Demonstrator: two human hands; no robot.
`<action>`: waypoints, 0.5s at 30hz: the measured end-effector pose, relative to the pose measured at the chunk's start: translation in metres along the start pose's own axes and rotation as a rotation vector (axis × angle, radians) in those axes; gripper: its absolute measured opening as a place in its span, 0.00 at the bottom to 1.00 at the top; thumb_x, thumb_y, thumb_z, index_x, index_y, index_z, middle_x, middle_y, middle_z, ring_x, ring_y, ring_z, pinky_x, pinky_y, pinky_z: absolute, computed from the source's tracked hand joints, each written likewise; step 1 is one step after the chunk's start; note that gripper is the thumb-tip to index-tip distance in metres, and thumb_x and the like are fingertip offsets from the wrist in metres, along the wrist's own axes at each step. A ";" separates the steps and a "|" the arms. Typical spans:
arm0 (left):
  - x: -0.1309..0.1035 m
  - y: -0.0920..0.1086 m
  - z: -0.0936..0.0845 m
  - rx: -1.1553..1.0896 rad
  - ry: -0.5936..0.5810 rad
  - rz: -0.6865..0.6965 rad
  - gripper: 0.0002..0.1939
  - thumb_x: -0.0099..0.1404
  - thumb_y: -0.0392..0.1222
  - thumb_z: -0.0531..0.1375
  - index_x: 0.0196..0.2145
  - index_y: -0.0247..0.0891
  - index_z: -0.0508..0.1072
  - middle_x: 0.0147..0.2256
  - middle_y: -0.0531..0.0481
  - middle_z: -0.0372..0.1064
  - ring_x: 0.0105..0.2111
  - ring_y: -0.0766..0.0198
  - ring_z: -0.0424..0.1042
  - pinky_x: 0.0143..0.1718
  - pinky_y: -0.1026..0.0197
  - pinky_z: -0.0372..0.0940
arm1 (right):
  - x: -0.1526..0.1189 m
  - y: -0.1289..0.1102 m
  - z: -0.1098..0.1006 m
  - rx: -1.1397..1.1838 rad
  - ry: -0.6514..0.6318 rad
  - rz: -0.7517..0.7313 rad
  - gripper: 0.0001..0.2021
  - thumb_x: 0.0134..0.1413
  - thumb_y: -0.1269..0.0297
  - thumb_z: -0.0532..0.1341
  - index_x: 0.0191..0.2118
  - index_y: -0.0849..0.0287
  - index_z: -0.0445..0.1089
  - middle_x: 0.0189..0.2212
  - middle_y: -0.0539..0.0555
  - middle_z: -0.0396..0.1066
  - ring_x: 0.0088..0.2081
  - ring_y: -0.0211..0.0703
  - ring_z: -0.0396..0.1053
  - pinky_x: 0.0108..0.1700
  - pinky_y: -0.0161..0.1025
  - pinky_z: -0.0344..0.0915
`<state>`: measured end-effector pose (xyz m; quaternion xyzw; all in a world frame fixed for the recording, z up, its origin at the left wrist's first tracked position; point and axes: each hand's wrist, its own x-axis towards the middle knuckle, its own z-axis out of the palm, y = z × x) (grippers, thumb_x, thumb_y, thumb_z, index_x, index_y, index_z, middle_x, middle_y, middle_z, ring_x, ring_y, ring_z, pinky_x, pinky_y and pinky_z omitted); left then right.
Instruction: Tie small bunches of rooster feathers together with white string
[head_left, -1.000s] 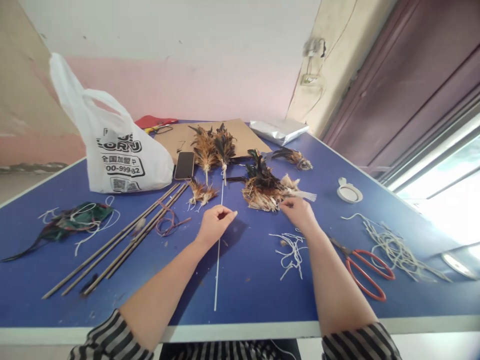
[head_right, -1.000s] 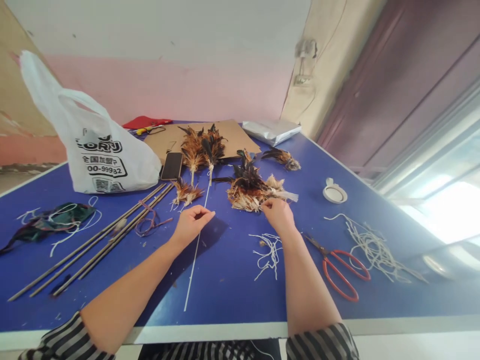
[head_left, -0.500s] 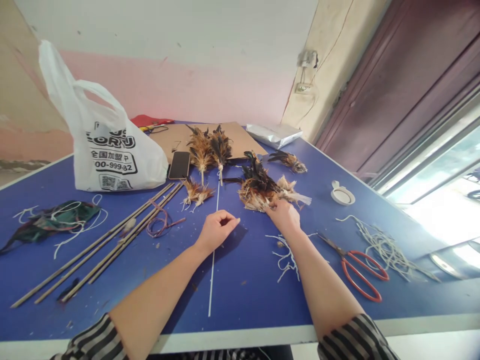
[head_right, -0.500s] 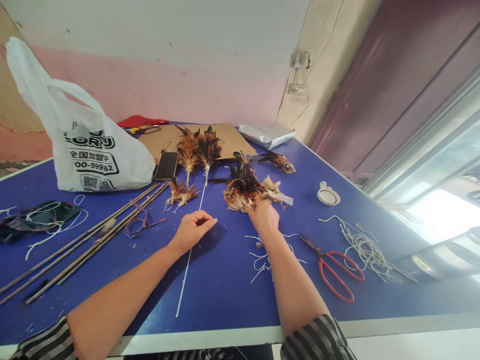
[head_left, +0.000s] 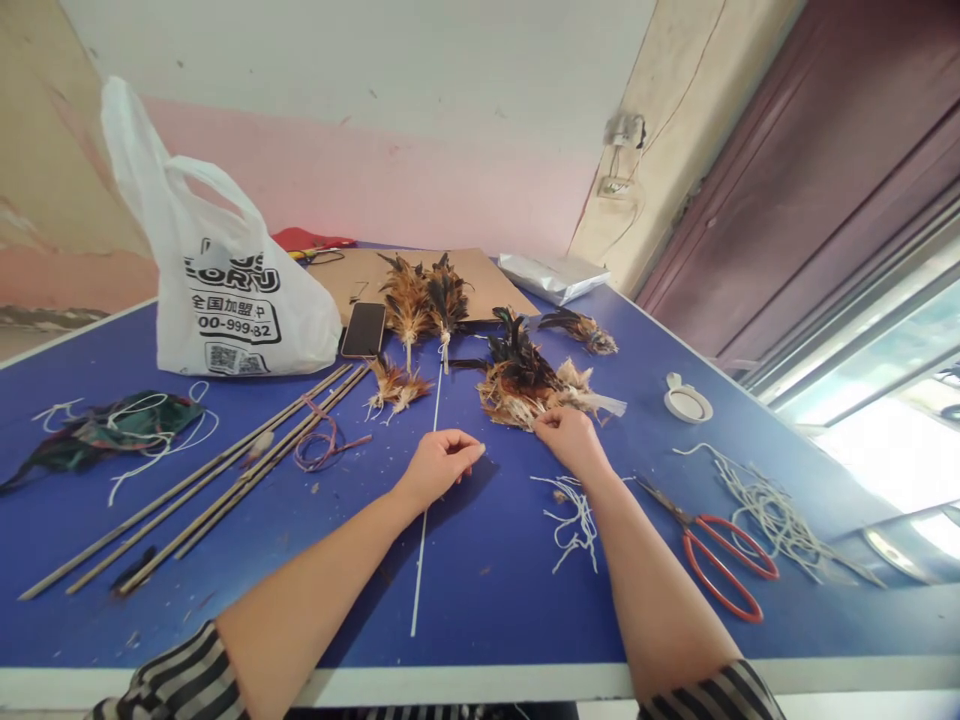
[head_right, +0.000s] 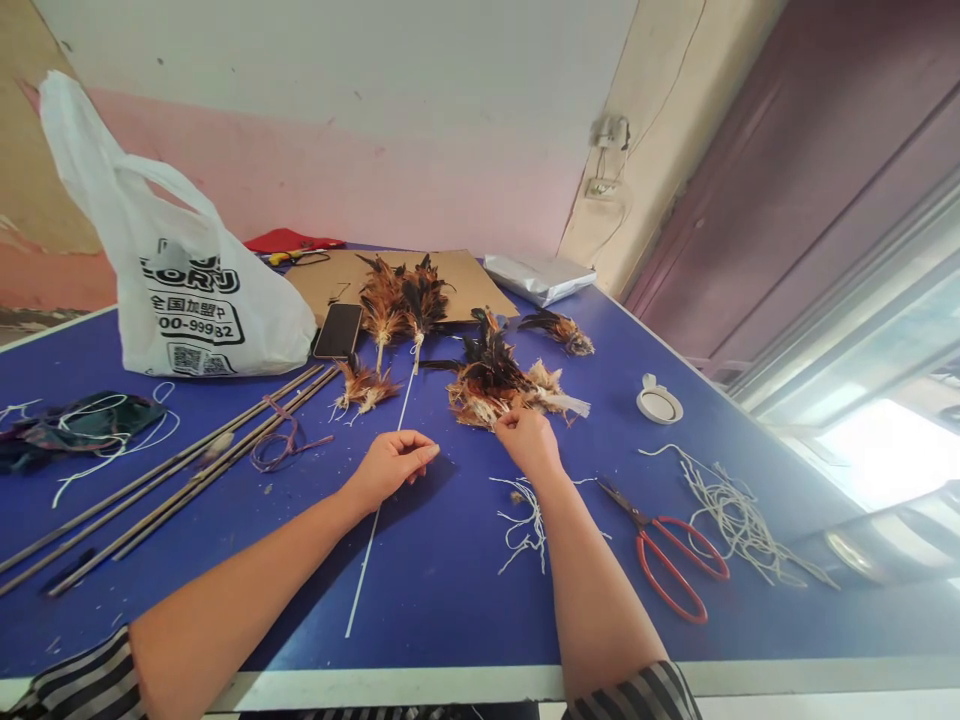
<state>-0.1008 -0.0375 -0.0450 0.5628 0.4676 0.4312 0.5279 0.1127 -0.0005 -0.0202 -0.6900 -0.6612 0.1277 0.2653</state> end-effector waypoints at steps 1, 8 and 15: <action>0.000 0.000 0.001 -0.046 -0.002 -0.026 0.13 0.51 0.47 0.61 0.26 0.32 0.72 0.18 0.54 0.64 0.15 0.74 0.58 0.17 0.69 0.54 | -0.001 -0.001 0.001 0.018 -0.021 -0.014 0.08 0.40 0.63 0.56 0.23 0.60 0.72 0.19 0.50 0.68 0.24 0.37 0.64 0.27 0.32 0.56; 0.018 0.007 0.004 -0.470 -0.005 -0.207 0.11 0.51 0.30 0.61 0.35 0.30 0.72 0.36 0.41 0.71 0.32 0.65 0.71 0.35 0.64 0.66 | -0.005 -0.004 0.017 -0.004 -0.100 -0.147 0.07 0.41 0.65 0.56 0.23 0.59 0.70 0.19 0.49 0.68 0.23 0.35 0.62 0.25 0.31 0.54; 0.041 0.011 -0.002 -0.663 0.030 -0.331 0.12 0.51 0.22 0.57 0.36 0.25 0.69 0.38 0.34 0.69 0.34 0.60 0.72 0.40 0.58 0.66 | -0.005 -0.005 0.024 0.101 -0.152 -0.236 0.07 0.41 0.63 0.58 0.25 0.58 0.73 0.25 0.50 0.72 0.27 0.37 0.66 0.31 0.32 0.58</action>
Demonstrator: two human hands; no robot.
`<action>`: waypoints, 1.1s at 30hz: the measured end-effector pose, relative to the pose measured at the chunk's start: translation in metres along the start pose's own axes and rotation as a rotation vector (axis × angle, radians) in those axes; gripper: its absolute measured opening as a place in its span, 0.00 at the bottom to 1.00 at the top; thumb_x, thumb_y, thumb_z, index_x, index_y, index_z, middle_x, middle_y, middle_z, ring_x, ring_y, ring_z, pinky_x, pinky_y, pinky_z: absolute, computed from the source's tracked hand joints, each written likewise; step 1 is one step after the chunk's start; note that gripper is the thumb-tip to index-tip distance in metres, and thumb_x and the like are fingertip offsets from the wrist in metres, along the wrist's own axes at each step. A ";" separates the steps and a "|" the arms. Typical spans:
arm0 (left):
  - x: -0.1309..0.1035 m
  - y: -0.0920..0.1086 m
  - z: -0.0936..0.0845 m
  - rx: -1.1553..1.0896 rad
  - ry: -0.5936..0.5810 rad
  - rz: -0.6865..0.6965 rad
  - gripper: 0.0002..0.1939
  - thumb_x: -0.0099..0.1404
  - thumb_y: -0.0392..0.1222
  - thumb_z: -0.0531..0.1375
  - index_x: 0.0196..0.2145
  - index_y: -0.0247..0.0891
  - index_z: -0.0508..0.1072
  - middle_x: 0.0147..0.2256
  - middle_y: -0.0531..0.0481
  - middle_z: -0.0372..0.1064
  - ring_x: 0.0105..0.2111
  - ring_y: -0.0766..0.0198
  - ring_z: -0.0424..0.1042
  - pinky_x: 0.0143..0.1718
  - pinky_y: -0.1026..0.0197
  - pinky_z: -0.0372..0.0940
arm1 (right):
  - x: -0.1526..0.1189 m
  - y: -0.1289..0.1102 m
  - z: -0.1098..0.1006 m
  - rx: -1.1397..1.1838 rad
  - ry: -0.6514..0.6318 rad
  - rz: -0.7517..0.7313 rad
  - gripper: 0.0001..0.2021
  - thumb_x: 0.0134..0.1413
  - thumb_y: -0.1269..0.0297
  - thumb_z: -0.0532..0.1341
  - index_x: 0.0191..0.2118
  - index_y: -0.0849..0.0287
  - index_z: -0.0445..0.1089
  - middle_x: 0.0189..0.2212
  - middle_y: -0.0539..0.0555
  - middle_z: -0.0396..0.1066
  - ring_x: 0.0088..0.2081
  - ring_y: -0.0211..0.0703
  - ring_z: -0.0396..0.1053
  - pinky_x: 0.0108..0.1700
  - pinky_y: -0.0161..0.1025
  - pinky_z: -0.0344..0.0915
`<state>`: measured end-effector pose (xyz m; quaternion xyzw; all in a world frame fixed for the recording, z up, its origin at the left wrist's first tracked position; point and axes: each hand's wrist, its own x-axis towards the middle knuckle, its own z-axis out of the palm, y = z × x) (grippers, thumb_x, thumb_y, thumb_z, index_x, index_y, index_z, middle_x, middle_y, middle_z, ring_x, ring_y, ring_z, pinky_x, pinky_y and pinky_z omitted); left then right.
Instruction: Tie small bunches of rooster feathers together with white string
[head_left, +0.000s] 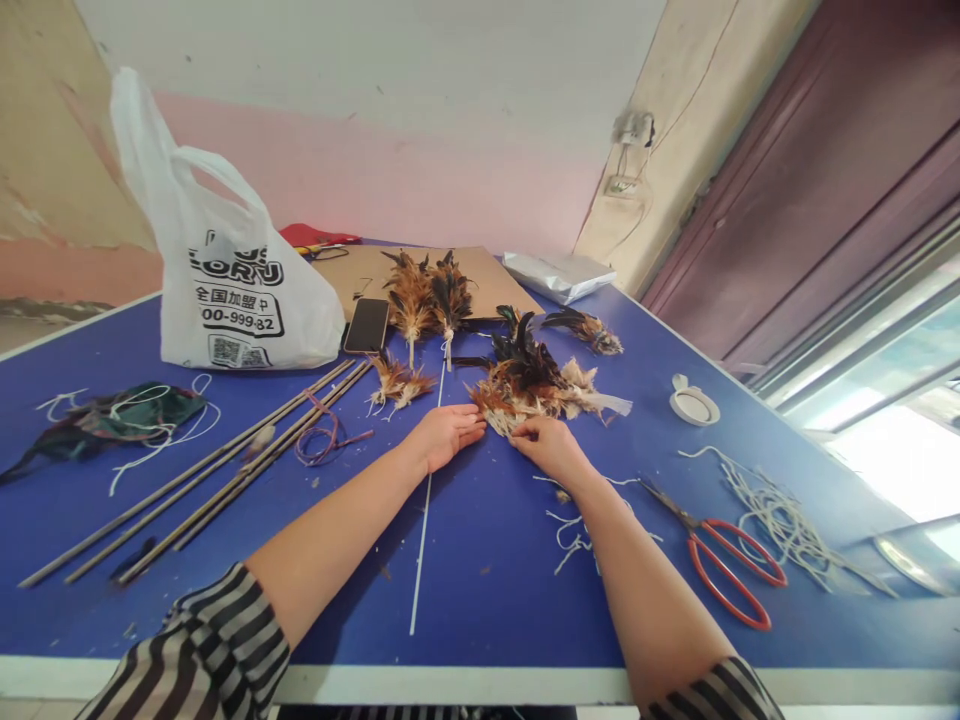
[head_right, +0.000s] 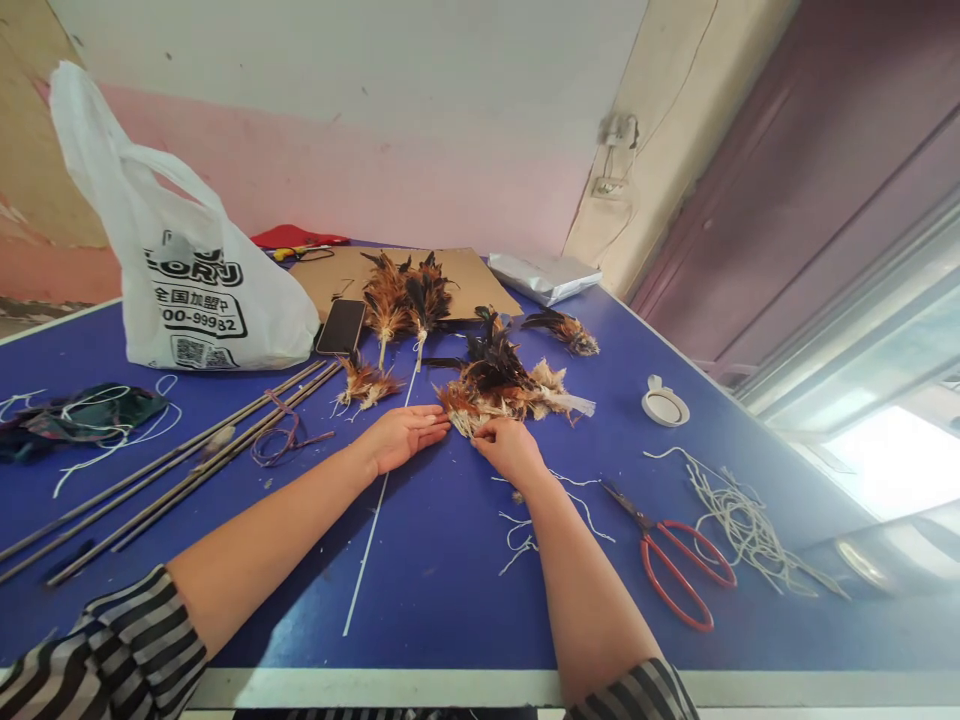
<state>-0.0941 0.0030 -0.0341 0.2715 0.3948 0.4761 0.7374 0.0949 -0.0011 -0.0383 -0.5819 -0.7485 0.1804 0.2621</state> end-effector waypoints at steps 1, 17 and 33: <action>0.001 0.000 -0.001 -0.013 0.000 0.009 0.12 0.51 0.22 0.57 0.36 0.25 0.68 0.38 0.34 0.69 0.34 0.60 0.72 0.40 0.58 0.66 | 0.000 -0.001 -0.002 0.040 0.010 0.003 0.08 0.42 0.63 0.58 0.26 0.58 0.73 0.26 0.51 0.72 0.28 0.38 0.66 0.32 0.33 0.58; 0.005 -0.009 -0.006 -0.080 -0.211 0.049 0.17 0.50 0.27 0.61 0.40 0.29 0.69 0.44 0.37 0.66 0.40 0.61 0.69 0.47 0.57 0.61 | 0.008 -0.001 -0.016 -0.302 0.260 0.155 0.13 0.45 0.66 0.55 0.37 0.56 0.71 0.34 0.53 0.70 0.33 0.41 0.66 0.32 0.33 0.58; 0.003 -0.017 -0.003 0.099 -0.278 0.192 0.14 0.51 0.33 0.62 0.38 0.31 0.72 0.42 0.41 0.68 0.44 0.59 0.67 0.47 0.57 0.59 | 0.022 0.004 -0.023 -0.046 0.181 0.180 0.12 0.41 0.63 0.58 0.32 0.61 0.72 0.21 0.50 0.69 0.25 0.38 0.65 0.28 0.33 0.58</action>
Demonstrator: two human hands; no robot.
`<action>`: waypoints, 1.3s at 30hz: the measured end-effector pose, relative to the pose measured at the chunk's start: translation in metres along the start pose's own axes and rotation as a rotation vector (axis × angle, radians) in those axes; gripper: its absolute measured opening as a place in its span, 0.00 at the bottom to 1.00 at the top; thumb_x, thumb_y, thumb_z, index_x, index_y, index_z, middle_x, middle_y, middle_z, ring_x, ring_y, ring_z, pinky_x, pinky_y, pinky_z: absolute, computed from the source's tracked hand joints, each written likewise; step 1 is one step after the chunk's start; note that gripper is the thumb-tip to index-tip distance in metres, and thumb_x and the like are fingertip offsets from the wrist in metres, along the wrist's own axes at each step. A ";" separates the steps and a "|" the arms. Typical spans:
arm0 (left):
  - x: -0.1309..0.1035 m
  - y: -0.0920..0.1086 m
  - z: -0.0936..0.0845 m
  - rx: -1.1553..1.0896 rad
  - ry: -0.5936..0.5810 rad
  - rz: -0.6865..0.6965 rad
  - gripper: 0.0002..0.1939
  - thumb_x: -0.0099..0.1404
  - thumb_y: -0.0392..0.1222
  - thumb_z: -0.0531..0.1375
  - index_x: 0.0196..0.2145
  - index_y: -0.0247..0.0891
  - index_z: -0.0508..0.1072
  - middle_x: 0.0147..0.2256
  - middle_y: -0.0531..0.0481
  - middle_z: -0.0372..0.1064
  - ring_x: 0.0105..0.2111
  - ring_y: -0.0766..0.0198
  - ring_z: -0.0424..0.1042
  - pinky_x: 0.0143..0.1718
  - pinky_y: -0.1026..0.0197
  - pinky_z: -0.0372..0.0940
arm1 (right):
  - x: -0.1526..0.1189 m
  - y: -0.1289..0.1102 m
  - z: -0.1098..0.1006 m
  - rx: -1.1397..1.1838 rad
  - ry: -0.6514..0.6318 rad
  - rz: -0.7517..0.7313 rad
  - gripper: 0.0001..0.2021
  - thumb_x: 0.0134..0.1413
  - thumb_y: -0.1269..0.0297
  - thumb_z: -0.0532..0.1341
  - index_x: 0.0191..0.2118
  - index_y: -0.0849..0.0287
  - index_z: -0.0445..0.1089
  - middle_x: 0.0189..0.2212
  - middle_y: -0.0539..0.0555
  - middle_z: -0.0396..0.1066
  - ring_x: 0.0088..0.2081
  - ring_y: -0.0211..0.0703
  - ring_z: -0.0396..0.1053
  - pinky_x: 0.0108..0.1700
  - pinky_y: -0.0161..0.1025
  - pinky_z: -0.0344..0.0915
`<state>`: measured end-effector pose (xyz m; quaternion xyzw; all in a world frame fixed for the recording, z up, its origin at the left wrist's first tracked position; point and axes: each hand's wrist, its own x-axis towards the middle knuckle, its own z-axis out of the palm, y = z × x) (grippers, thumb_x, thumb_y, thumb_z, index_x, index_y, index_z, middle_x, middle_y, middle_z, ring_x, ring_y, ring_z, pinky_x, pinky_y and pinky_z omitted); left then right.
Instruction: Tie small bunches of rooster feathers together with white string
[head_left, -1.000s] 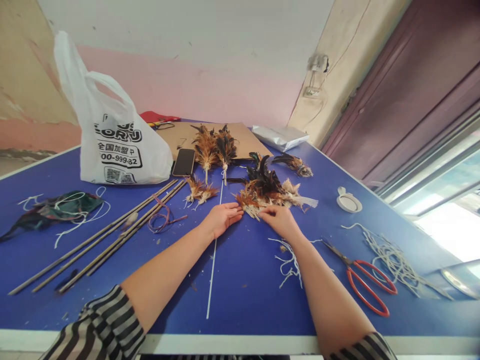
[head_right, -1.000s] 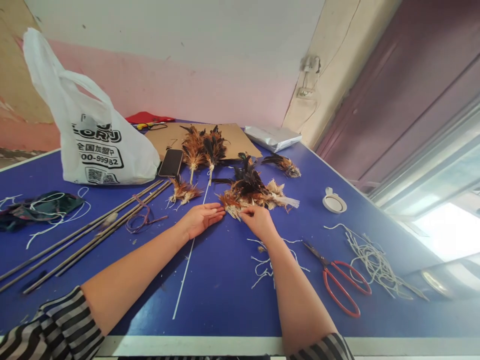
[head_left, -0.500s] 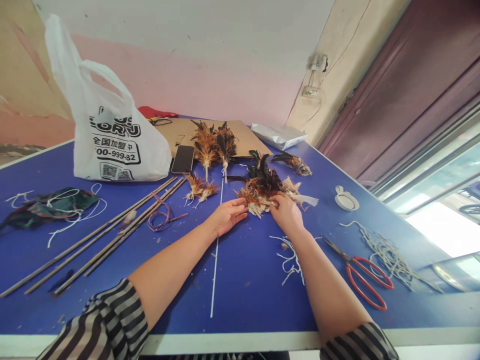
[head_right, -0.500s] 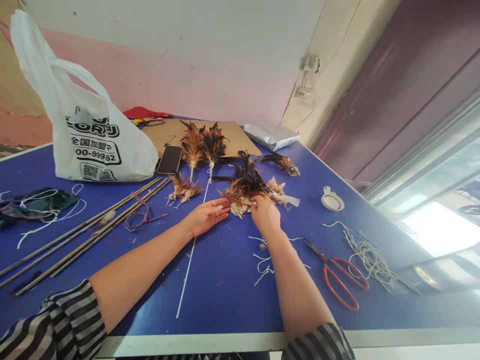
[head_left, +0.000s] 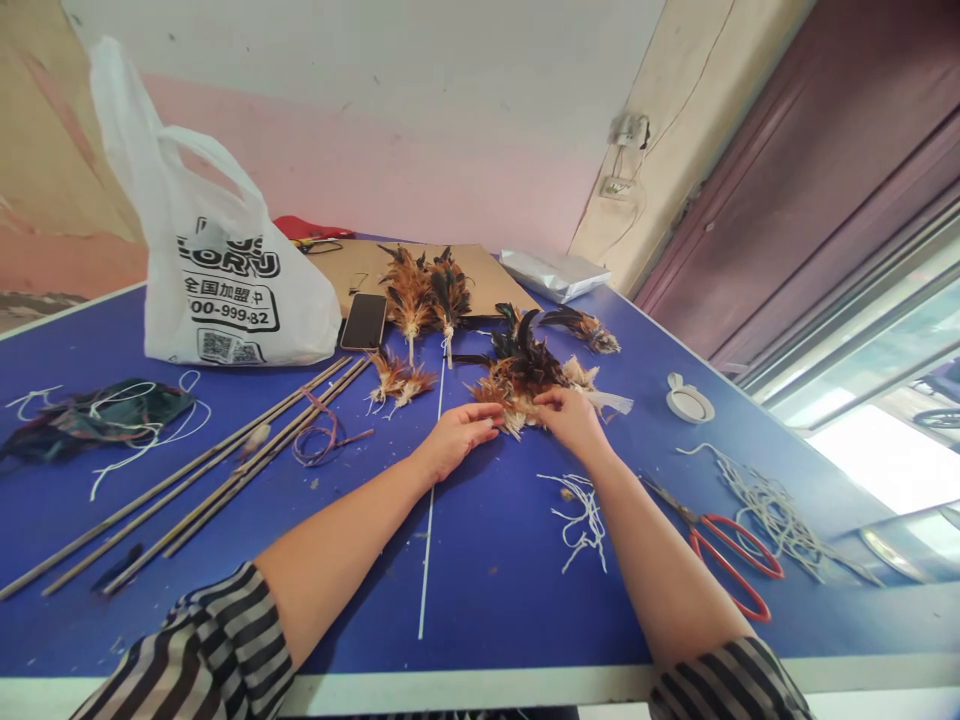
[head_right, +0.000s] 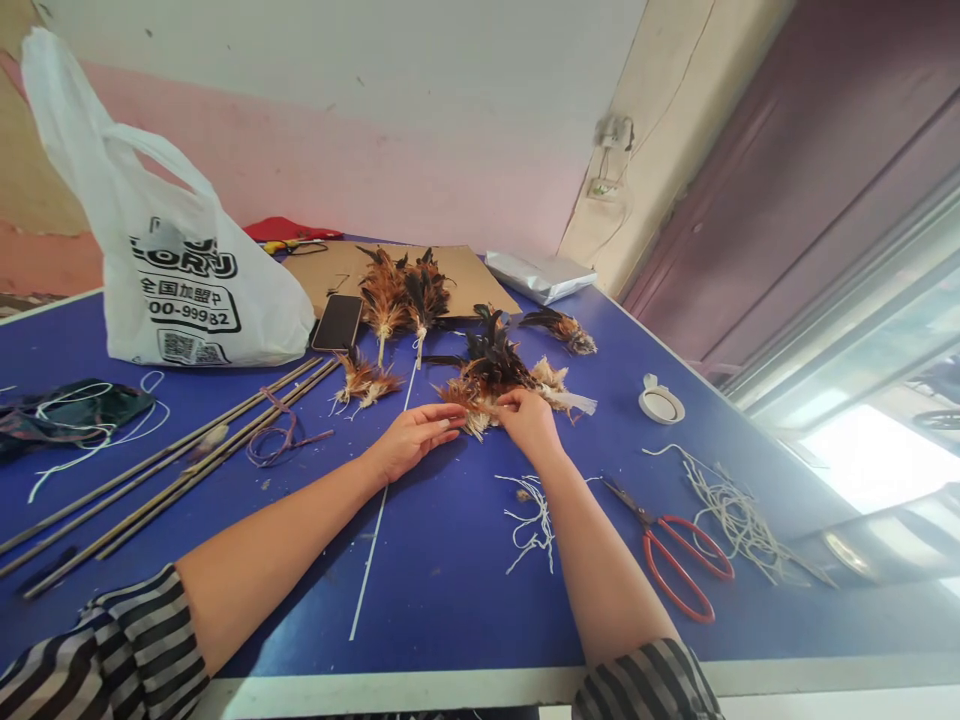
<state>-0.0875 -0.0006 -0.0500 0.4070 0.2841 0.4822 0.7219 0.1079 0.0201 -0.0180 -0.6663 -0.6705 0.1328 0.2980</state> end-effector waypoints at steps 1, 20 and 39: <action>-0.001 -0.001 0.000 0.012 -0.013 -0.015 0.15 0.50 0.34 0.63 0.38 0.32 0.72 0.42 0.41 0.68 0.45 0.59 0.66 0.47 0.57 0.59 | -0.001 -0.001 0.001 -0.040 -0.007 -0.028 0.12 0.41 0.64 0.58 0.35 0.60 0.72 0.22 0.50 0.69 0.25 0.38 0.65 0.29 0.33 0.58; -0.003 -0.014 0.007 0.380 0.038 0.046 0.13 0.50 0.25 0.52 0.30 0.34 0.73 0.28 0.49 0.72 0.27 0.68 0.69 0.37 0.61 0.64 | -0.032 -0.020 -0.002 0.100 -0.570 -0.132 0.11 0.42 0.60 0.58 0.19 0.61 0.70 0.15 0.48 0.65 0.19 0.33 0.57 0.23 0.31 0.51; -0.008 0.001 0.006 -0.005 0.194 0.044 0.06 0.54 0.31 0.58 0.32 0.30 0.71 0.30 0.44 0.71 0.29 0.68 0.70 0.33 0.64 0.65 | -0.022 -0.007 0.004 1.029 -0.542 0.187 0.13 0.38 0.60 0.64 0.21 0.62 0.61 0.12 0.44 0.57 0.15 0.26 0.50 0.16 0.26 0.44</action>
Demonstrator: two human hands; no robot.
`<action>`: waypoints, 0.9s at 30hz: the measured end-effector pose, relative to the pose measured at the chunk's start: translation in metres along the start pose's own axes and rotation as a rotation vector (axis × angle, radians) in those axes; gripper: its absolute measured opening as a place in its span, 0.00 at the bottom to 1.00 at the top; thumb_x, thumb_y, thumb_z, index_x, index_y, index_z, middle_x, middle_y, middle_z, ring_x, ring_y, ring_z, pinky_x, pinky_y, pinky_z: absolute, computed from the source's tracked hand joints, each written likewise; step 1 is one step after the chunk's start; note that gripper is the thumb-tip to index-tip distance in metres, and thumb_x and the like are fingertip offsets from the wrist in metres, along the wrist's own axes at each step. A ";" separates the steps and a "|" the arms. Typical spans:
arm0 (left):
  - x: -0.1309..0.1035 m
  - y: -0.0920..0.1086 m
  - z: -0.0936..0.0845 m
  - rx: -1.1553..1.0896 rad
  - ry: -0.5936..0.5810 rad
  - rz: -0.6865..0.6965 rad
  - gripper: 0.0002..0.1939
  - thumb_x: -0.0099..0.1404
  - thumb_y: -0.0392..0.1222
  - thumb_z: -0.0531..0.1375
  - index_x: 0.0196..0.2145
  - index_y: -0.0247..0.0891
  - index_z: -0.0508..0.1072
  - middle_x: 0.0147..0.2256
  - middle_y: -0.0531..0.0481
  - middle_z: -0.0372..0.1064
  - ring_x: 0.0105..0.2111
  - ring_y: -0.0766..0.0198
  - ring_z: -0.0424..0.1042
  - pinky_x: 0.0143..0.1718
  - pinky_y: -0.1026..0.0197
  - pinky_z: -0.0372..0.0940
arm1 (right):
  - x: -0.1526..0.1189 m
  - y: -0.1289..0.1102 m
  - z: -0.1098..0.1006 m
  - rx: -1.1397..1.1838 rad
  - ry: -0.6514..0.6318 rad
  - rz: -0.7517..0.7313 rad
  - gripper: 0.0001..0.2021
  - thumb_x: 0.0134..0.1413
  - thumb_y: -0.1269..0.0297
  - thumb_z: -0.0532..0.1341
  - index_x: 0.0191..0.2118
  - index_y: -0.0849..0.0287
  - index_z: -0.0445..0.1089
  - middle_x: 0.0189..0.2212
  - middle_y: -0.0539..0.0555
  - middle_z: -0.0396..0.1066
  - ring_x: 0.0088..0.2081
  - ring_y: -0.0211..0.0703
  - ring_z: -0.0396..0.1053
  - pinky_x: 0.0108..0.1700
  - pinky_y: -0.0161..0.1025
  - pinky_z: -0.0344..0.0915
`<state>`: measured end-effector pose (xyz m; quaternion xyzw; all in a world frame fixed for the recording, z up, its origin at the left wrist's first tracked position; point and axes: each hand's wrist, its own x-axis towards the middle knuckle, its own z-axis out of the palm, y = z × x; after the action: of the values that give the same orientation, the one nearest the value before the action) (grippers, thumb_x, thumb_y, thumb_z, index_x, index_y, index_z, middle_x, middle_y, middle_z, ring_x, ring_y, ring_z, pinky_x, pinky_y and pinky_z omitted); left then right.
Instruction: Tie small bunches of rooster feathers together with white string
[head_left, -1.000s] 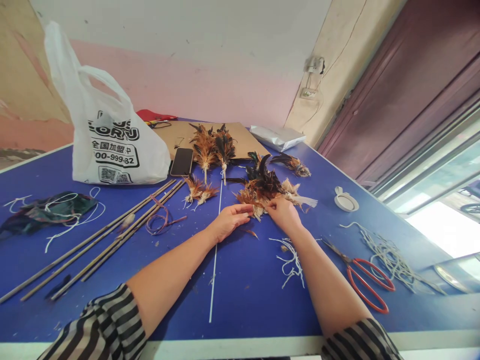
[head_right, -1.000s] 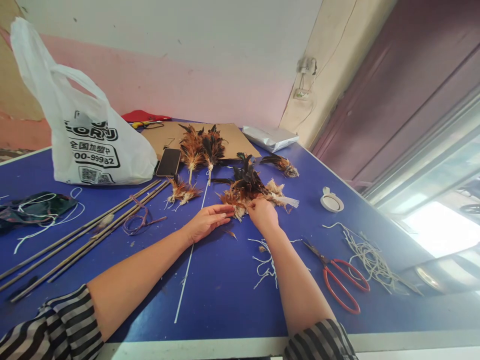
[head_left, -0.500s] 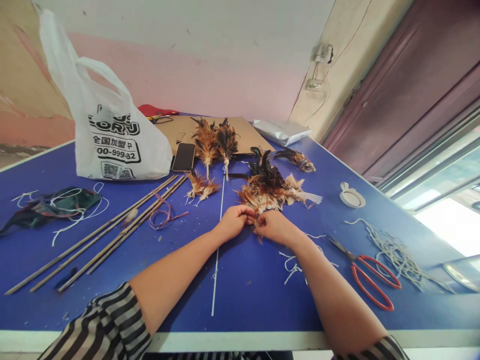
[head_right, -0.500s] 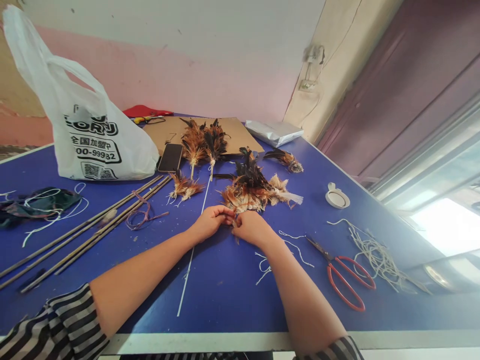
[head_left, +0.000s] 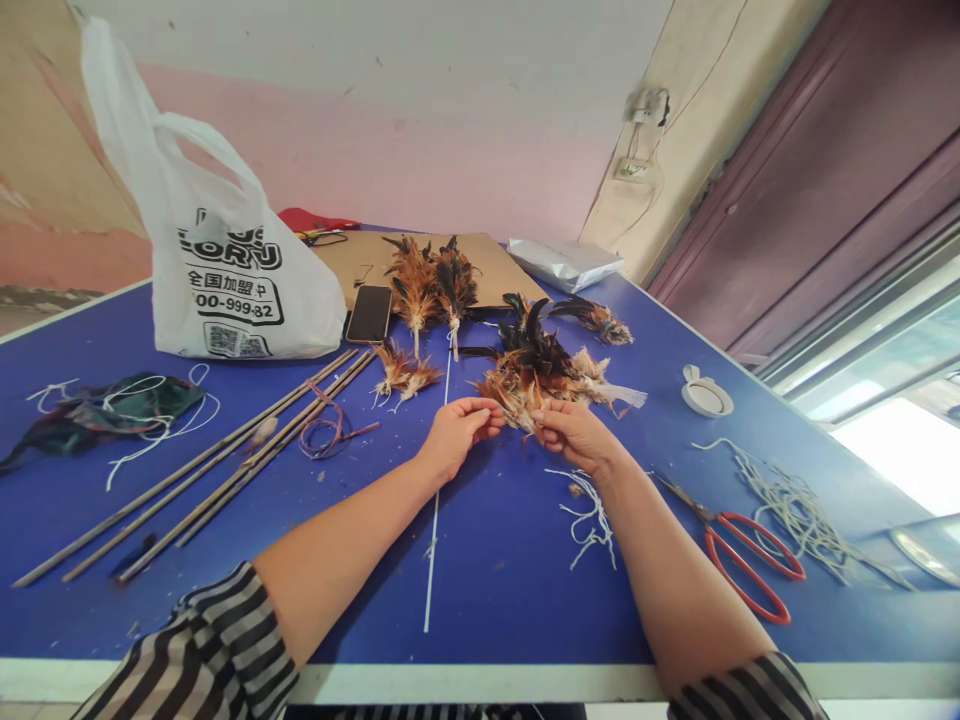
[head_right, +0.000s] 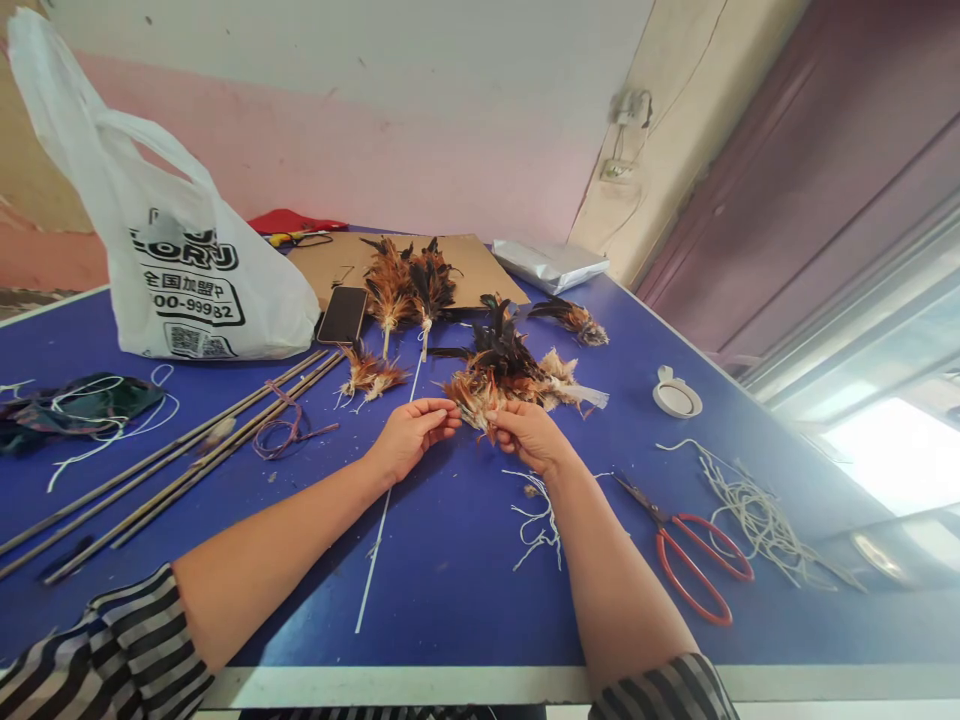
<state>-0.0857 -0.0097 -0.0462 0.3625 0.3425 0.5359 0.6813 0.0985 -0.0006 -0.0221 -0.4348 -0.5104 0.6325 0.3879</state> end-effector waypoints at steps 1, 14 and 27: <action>-0.001 0.000 0.001 -0.002 -0.034 -0.034 0.06 0.54 0.32 0.59 0.32 0.30 0.71 0.31 0.44 0.71 0.28 0.68 0.70 0.32 0.64 0.65 | 0.000 0.001 0.001 0.038 -0.003 -0.014 0.13 0.37 0.60 0.65 0.21 0.62 0.61 0.13 0.44 0.57 0.15 0.26 0.50 0.16 0.26 0.44; -0.011 0.015 0.004 0.010 -0.410 -0.669 0.17 0.61 0.45 0.53 0.30 0.25 0.72 0.25 0.42 0.71 0.18 0.72 0.67 0.14 0.74 0.57 | 0.006 0.009 0.009 0.238 0.064 -0.084 0.12 0.39 0.63 0.66 0.22 0.62 0.62 0.13 0.44 0.57 0.16 0.26 0.52 0.17 0.26 0.46; -0.013 -0.001 0.014 -0.219 -0.097 -0.380 0.06 0.59 0.33 0.56 0.32 0.28 0.71 0.27 0.44 0.71 0.24 0.69 0.71 0.24 0.71 0.66 | 0.003 0.010 0.007 0.065 -0.036 -0.079 0.09 0.40 0.63 0.65 0.27 0.63 0.69 0.20 0.48 0.65 0.17 0.26 0.53 0.17 0.27 0.45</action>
<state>-0.0760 -0.0238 -0.0393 0.2406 0.3113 0.4139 0.8209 0.0900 -0.0018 -0.0319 -0.3900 -0.5133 0.6406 0.4172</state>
